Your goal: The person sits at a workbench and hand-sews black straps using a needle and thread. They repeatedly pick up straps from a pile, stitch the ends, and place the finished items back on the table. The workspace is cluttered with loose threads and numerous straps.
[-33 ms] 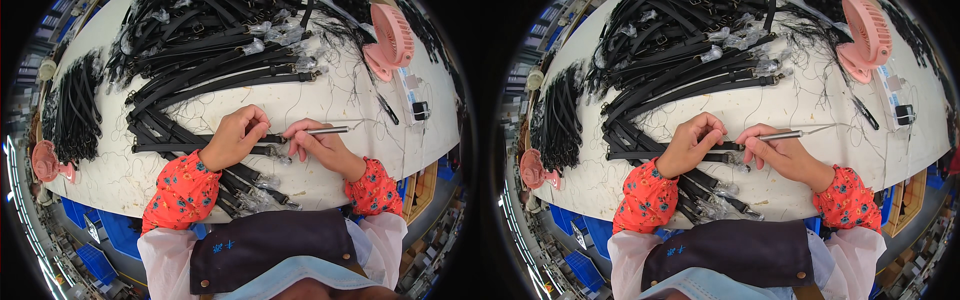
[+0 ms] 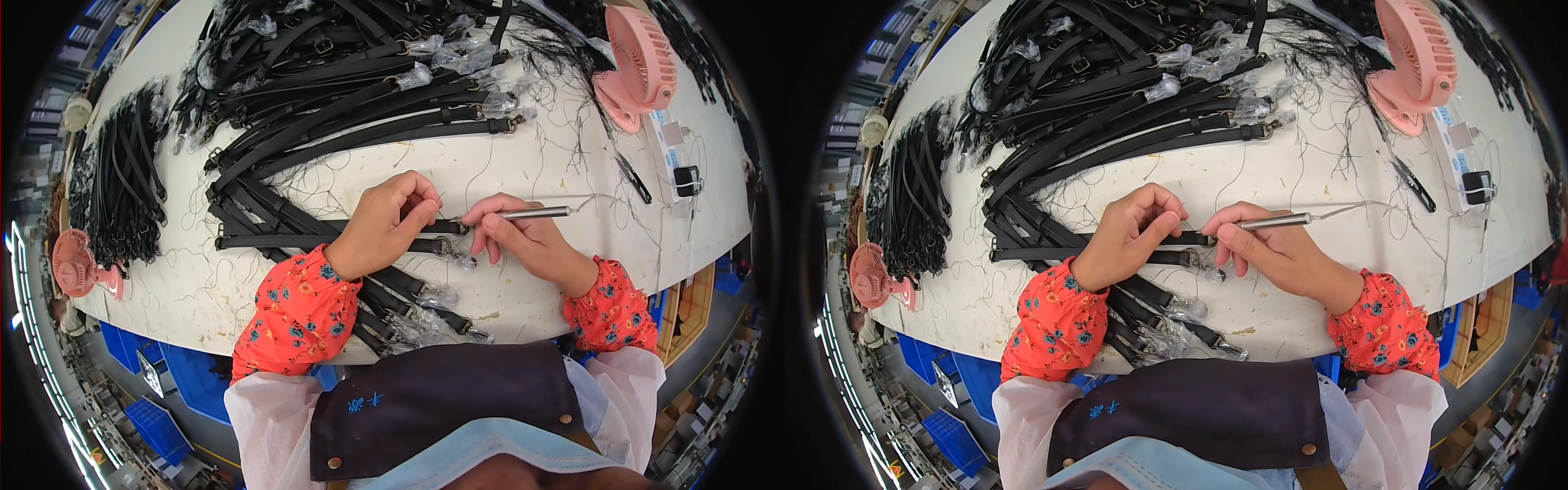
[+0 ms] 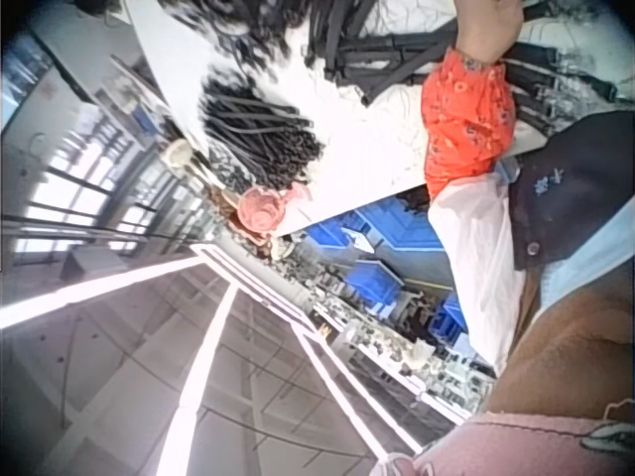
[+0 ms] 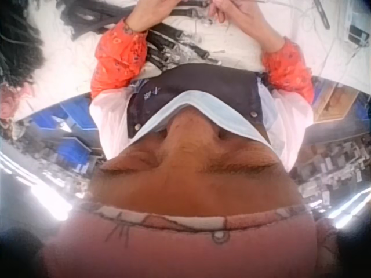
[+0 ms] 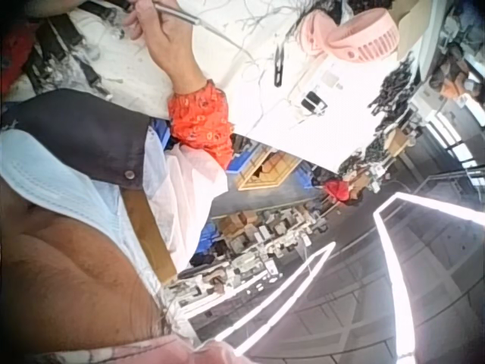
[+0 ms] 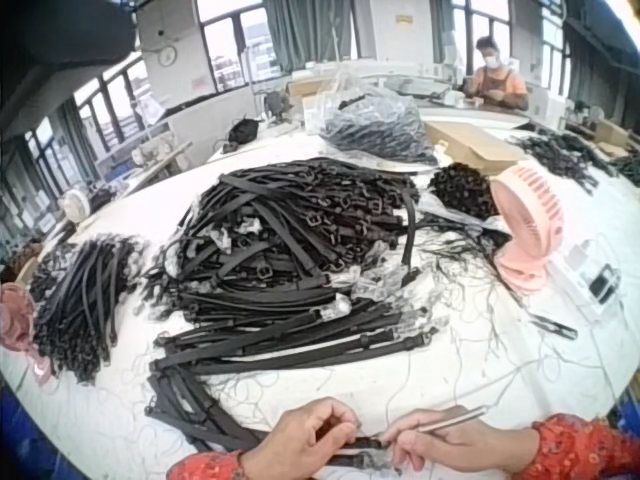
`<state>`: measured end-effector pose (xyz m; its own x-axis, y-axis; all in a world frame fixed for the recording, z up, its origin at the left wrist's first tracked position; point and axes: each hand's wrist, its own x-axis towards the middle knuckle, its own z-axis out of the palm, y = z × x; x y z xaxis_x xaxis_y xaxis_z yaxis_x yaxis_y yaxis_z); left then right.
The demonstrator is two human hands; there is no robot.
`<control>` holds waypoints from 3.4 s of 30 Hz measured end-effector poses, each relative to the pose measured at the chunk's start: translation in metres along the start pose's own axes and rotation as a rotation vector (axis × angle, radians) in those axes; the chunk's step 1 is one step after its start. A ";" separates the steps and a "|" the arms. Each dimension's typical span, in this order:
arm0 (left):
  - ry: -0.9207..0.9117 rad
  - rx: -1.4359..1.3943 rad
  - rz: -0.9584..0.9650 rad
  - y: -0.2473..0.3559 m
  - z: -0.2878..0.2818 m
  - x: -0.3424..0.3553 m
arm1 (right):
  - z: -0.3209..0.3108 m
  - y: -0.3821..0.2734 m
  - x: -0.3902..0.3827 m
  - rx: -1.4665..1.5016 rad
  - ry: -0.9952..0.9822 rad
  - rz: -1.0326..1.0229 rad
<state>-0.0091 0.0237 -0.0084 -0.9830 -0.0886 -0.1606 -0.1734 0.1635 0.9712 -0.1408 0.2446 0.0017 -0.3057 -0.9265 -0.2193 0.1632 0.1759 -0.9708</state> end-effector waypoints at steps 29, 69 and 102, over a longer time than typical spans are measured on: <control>0.040 0.485 0.220 0.008 0.012 -0.011 | -0.005 0.004 -0.001 0.032 0.161 -0.182; 0.045 0.202 0.060 0.009 0.010 -0.004 | -0.001 0.004 0.000 -0.034 0.038 -0.036; 0.084 0.431 0.272 0.005 0.019 -0.001 | -0.001 0.004 0.000 -0.021 0.055 -0.024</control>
<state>-0.0101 0.0432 -0.0066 -0.9909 -0.0621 0.1195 0.0616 0.5802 0.8121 -0.1414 0.2455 -0.0020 -0.3603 -0.9111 -0.2003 0.1352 0.1615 -0.9776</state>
